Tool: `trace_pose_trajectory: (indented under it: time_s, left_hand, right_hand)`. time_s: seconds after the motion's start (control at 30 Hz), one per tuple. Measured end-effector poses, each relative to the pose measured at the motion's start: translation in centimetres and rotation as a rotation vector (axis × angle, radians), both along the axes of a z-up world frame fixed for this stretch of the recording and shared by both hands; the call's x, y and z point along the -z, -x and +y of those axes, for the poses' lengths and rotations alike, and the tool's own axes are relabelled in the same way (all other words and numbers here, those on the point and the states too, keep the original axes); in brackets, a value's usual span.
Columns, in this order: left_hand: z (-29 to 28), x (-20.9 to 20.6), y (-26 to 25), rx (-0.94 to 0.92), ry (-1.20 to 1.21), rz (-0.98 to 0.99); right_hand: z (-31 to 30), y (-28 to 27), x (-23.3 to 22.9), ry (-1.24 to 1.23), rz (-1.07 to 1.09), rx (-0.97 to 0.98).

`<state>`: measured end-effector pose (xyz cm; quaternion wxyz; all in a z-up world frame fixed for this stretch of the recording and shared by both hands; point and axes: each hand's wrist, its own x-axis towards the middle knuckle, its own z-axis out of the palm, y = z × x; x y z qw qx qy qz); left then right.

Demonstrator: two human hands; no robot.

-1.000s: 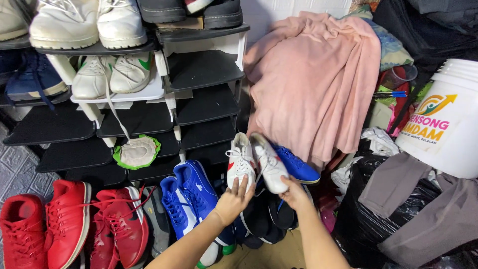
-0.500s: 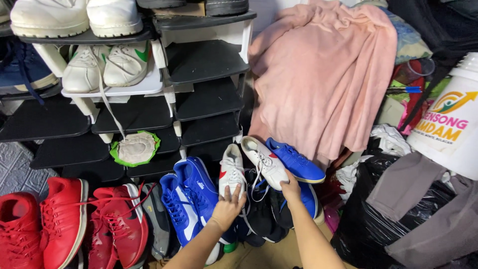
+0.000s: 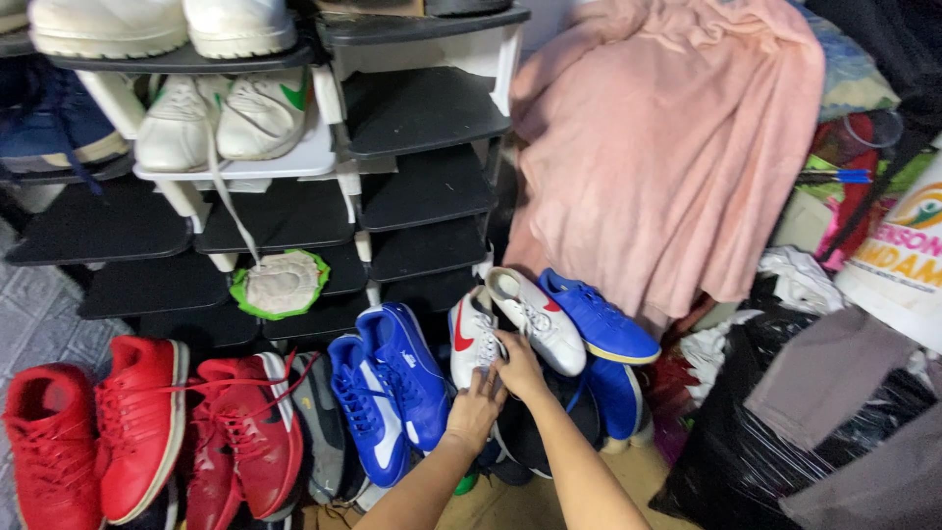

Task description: The person removes multiple pairs of shoes from a multi-tier shoe rack and places them on the floor, then picks them up again and rearranges them on the rack. The person handles green sneakers, gray sneakers, brown boots, black sneakers, and red sneakers.

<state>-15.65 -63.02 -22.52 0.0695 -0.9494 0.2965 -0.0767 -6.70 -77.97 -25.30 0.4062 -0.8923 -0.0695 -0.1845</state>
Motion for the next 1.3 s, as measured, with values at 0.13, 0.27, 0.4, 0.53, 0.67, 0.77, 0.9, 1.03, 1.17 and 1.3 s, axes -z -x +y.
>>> trace_pose_trajectory:
  time_s: [0.13,0.27,0.4,0.53,0.67,0.77,0.9,1.03,1.17,1.3]
  left_hand:
    - [0.6,-1.4,0.0,-0.082,0.063,0.106]
    - [1.4,1.3,-1.1,-0.027,0.237,-0.019]
    - [3.5,-2.2,0.0,0.068,0.284,0.063]
    - [7.3,-9.6,0.2,0.109,0.438,0.189]
    - [14.5,-18.7,-2.1,0.099,0.468,-0.317]
    - [20.8,-27.2,-3.1,0.015,0.636,-0.621]
    - [28.2,-33.7,-6.1,-0.261,0.769,-0.868]
    - [32.6,-36.9,-8.4,-0.389,0.718,-0.831]
    - [37.0,-34.2,-14.2,-0.392,0.682,-0.674]
    - [38.4,-34.4,-13.6,-0.376,0.71,-0.496]
  right_hand:
    - [1.4,-2.0,2.1,0.081,-0.137,-0.116]
    - [2.0,-1.0,-1.7,0.02,0.288,0.069]
    - [1.9,-2.4,-1.8,-0.001,0.351,-0.027]
    - [3.9,-3.0,-4.0,0.151,0.355,0.017]
    - [8.3,-3.2,-10.9,0.083,-0.008,0.021]
    - [14.1,-1.7,-20.7,0.039,-0.244,-0.144]
    - [22.5,-0.8,-31.3,0.015,-0.462,-0.38]
    - [29.7,-3.1,-36.4,0.175,-0.543,-0.394]
    - [35.1,-6.7,-39.5,0.316,-0.397,-0.271]
    - [38.3,-9.0,-40.7,0.41,-0.158,-0.131]
